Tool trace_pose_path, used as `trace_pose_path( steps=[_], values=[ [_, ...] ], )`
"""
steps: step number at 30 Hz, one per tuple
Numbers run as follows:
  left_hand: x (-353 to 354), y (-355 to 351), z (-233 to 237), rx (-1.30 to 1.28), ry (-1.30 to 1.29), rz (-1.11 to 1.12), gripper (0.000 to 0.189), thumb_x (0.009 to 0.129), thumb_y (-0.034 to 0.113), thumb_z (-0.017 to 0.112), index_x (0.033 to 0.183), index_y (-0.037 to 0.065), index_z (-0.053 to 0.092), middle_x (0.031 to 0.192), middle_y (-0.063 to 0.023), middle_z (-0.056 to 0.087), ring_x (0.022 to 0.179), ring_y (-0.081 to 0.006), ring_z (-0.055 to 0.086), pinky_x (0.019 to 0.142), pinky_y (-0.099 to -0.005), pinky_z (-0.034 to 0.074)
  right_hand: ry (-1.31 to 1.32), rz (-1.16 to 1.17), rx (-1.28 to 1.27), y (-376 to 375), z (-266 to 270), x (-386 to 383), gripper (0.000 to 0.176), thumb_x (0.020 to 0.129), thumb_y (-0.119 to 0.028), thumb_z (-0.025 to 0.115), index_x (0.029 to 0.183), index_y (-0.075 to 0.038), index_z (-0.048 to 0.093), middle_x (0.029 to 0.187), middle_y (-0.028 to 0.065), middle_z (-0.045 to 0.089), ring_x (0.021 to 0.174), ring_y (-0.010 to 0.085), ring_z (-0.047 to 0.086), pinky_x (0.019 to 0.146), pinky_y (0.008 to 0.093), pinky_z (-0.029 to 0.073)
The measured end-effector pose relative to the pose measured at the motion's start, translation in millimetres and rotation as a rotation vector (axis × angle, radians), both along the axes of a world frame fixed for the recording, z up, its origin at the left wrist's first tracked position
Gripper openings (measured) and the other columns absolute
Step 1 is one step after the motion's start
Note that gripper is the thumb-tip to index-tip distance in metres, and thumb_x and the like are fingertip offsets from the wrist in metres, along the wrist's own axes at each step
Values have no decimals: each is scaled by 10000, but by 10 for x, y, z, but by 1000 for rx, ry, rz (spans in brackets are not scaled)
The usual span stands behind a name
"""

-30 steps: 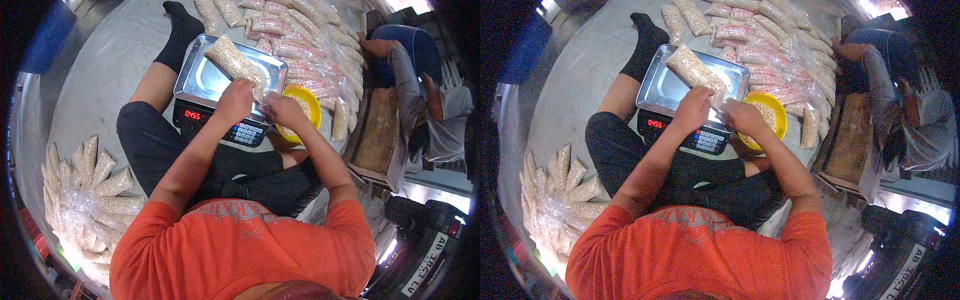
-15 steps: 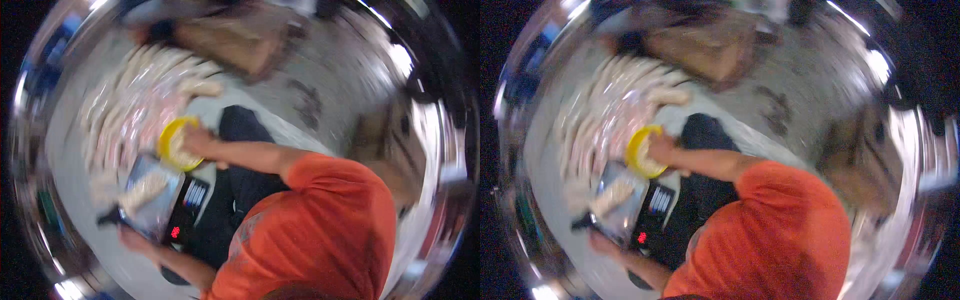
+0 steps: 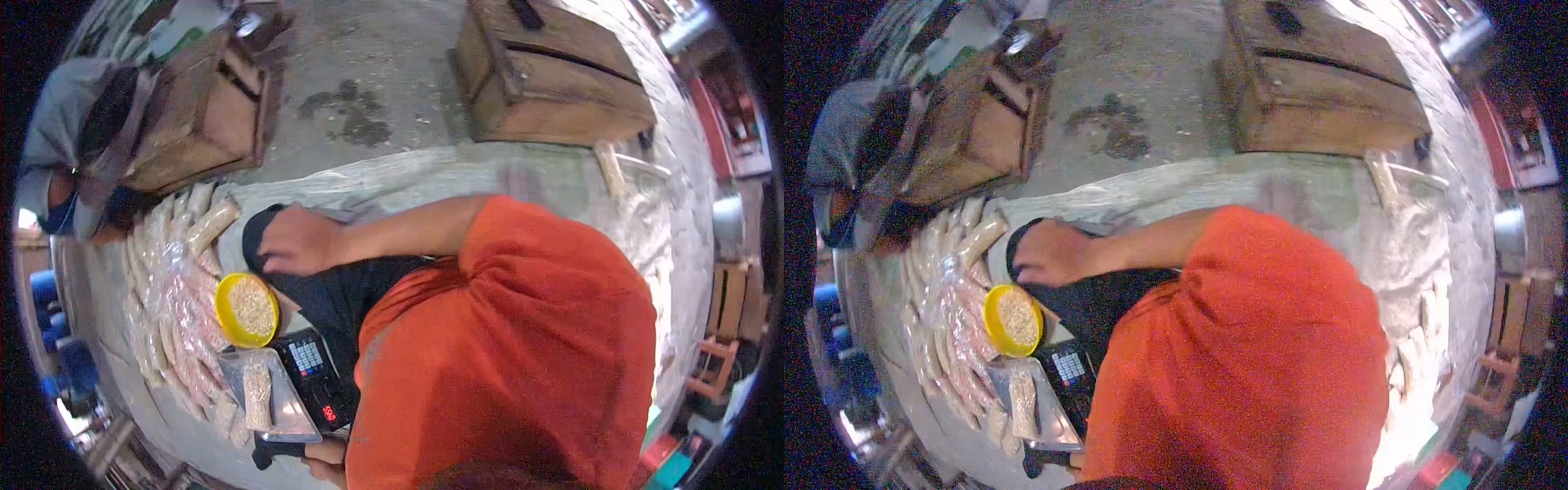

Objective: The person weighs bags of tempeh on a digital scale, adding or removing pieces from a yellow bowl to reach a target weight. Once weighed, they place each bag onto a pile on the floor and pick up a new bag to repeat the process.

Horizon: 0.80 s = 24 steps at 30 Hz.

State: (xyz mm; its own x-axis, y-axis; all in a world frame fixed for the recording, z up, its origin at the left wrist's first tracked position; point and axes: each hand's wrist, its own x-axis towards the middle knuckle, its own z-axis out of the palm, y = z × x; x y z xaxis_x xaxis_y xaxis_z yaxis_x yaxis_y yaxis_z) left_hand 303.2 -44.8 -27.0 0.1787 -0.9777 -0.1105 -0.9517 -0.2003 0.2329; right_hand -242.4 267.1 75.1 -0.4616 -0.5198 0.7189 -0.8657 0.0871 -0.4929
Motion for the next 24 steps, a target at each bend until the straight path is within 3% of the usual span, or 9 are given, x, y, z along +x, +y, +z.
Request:
trace_pose_path(
  steps=[2,4,6,8,10,13,17,22,24],
  values=[
    [-142,-31,-17,18,-14,-36,462,930,392,550,1148,13,700,1169,-233,701,1132,-404,654,989,-497,499,-230,-180,-11,881,-238,-135,358,936,-426,667,1040,-85,694,974,166,675,957,409,640,851,541,496],
    [-196,-49,5,25,-24,-59,489,934,421,542,1150,12,699,1171,-239,699,1135,-409,653,988,-503,499,-501,-662,11,1811,-740,-131,448,905,-310,733,1229,-41,581,1261,196,567,1172,365,567,1005,484,459],
    [-152,-22,45,30,-51,-60,515,938,449,534,1152,10,699,1173,-245,698,1138,-414,652,987,-509,499,-269,-1301,90,2868,-1335,-232,475,842,-224,767,1210,1,568,1204,210,554,1100,363,558,1000,483,419],
    [-124,19,63,44,-78,-63,543,941,478,526,1154,9,698,1175,-251,696,1140,-419,651,986,-515,498,-495,-1762,122,4160,-2000,-345,552,957,-378,615,1301,30,472,1278,228,535,1241,398,483,1051,506,405],
    [-144,-19,109,50,-100,-90,570,945,506,517,1156,8,698,1177,-257,695,1143,-424,650,986,-521,498,-228,-2305,233,5423,-2496,-433,814,960,-492,524,1447,140,359,1450,343,425,1373,496,400,1152,528,355],
    [-115,-243,156,50,-111,-137,612,951,549,505,1158,5,697,1180,-266,692,1147,-432,648,984,-529,497,-488,-2301,495,6317,-1910,-80,764,937,-429,540,1437,128,386,1471,339,408,1343,494,416,1125,556,356],
    [360,-364,148,55,-126,-186,669,958,605,488,1162,3,695,1184,-278,689,1153,-442,646,983,-541,497,-396,-2084,848,6626,-1801,-283,679,931,-403,556,1375,97,435,1404,300,451,1278,455,451,1072,532,382],
    [467,-144,403,-5,-264,-71,742,968,677,468,1166,-1,694,1189,-292,685,1159,-454,644,981,-556,496,-178,-1768,744,6105,-1643,-827,574,923,-370,576,1299,57,497,1321,251,504,1198,405,494,1006,501,415],
    [371,-199,420,21,-389,10,692,996,613,445,1213,0,682,1266,-293,663,1234,-448,615,1049,-529,477,-202,-1672,718,5943,-1547,-880,533,919,-357,583,1268,42,522,1287,231,525,1165,385,511,980,489,428]
  ],
)
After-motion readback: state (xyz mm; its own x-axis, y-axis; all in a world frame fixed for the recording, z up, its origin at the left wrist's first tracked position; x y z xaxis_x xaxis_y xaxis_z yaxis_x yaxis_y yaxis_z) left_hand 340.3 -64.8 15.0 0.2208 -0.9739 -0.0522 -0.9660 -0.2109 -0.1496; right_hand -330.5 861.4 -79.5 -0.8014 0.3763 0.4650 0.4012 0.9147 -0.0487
